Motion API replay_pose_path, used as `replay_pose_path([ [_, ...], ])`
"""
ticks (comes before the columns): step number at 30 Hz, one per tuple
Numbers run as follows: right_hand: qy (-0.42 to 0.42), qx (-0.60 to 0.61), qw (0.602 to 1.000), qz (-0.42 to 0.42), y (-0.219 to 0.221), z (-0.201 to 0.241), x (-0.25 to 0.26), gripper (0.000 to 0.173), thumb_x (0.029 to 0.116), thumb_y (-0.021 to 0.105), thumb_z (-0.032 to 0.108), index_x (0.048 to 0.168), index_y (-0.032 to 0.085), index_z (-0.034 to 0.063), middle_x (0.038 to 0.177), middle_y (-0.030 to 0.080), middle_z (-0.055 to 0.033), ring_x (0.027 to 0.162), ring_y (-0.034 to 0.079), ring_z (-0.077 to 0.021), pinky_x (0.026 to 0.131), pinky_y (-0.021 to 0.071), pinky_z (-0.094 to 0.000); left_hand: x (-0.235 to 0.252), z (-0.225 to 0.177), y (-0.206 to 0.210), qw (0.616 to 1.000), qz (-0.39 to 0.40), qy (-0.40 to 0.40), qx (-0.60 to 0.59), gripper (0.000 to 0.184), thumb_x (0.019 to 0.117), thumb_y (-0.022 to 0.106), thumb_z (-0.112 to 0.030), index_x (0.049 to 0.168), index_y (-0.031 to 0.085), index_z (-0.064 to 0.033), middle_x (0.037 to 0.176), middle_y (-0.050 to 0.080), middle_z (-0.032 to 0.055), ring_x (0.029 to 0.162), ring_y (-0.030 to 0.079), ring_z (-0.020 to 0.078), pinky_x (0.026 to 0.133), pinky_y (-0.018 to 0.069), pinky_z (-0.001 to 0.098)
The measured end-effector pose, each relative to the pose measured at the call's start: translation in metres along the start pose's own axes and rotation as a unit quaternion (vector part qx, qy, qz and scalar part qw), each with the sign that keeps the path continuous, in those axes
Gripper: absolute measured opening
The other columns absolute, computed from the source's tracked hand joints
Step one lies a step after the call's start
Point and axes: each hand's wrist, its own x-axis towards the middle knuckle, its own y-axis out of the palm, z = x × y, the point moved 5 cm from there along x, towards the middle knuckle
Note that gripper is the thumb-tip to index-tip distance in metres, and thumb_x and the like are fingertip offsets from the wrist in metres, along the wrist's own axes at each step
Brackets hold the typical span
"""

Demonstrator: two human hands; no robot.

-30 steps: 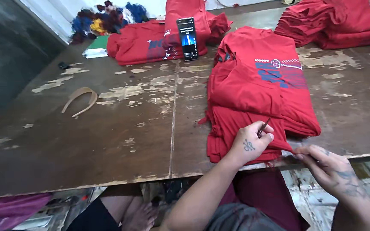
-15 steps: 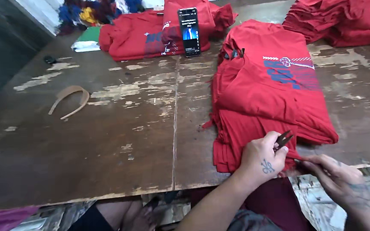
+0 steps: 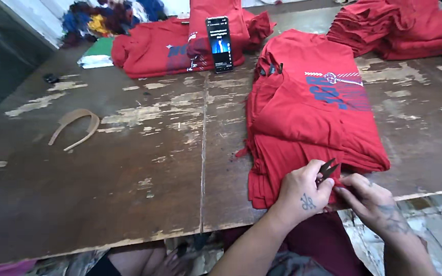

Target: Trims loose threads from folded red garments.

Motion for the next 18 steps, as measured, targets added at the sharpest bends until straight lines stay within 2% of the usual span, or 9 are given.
replay_pose_path([
  [3,-0.009,0.009,1.000,0.010,-0.012,-0.001,-0.008,0.026,0.0970,0.057,0.023,0.102,0.075,0.0049,0.093,0.074,-0.0090,0.084,0.072,-0.0140,0.078,0.0590,-0.0276,-0.003,0.000,-0.005,0.999,0.043,0.005,0.020,0.032,0.0929,0.065,-0.013,0.121,0.069,0.0007,0.093,0.072,0.0088,0.079,0.068,0.0166,0.072,0.0567,0.0360],
  [6,-0.017,0.005,1.000,0.004,-0.022,0.007,-0.009,0.027,0.1010,0.056,0.024,0.103,0.075,0.0046,0.090,0.073,-0.0110,0.081,0.072,-0.0201,0.075,0.0594,-0.0357,-0.005,0.003,-0.013,0.998,0.049,0.023,0.035,0.039,0.0948,0.063,-0.015,0.131,0.064,0.0010,0.100,0.072,0.0094,0.083,0.067,0.0149,0.075,0.0573,0.0340],
  [8,-0.006,0.002,1.000,0.018,-0.022,0.013,-0.004,0.026,0.1038,0.054,0.022,0.105,0.073,0.0041,0.092,0.073,-0.0128,0.083,0.073,-0.0253,0.074,0.0606,-0.0414,-0.004,0.005,-0.013,0.994,0.069,0.032,0.079,0.046,0.0959,0.061,-0.022,0.137,0.059,-0.0015,0.099,0.072,0.0088,0.081,0.067,0.0156,0.074,0.0574,0.0360],
  [11,0.002,0.000,1.000,0.004,-0.022,0.015,-0.001,0.025,0.1037,0.055,0.020,0.098,0.073,0.0043,0.084,0.071,-0.0120,0.076,0.072,-0.0258,0.067,0.0592,-0.0402,-0.002,0.006,-0.013,0.978,0.118,0.050,0.162,0.050,0.0970,0.057,-0.029,0.140,0.058,-0.0033,0.098,0.071,0.0096,0.081,0.068,0.0193,0.072,0.0576,0.0405],
  [13,0.005,0.003,1.000,-0.013,-0.025,0.017,-0.004,0.025,0.1027,0.054,0.019,0.094,0.073,0.0046,0.080,0.069,-0.0112,0.072,0.070,-0.0249,0.063,0.0571,-0.0390,-0.003,0.000,-0.014,0.967,0.136,0.086,0.198,0.047,0.0958,0.055,-0.028,0.136,0.060,-0.0040,0.099,0.071,0.0093,0.079,0.067,0.0202,0.067,0.0563,0.0415],
  [16,0.009,0.012,0.999,-0.032,-0.028,0.021,-0.009,0.025,0.0999,0.055,0.019,0.089,0.073,0.0060,0.079,0.068,-0.0106,0.072,0.069,-0.0248,0.060,0.0554,-0.0393,-0.010,-0.017,-0.014,0.950,0.130,0.172,0.227,0.034,0.0965,0.055,-0.025,0.123,0.067,-0.0064,0.099,0.072,0.0066,0.078,0.068,0.0174,0.063,0.0562,0.0381],
  [18,0.013,0.018,0.999,-0.043,-0.029,0.023,-0.012,0.023,0.0979,0.057,0.020,0.086,0.072,0.0068,0.078,0.067,-0.0102,0.070,0.068,-0.0244,0.059,0.0543,-0.0391,-0.015,-0.033,-0.011,0.926,0.115,0.234,0.274,0.028,0.0962,0.057,-0.022,0.116,0.071,-0.0078,0.097,0.073,0.0083,0.080,0.072,0.0220,0.062,0.0576,0.0402],
])
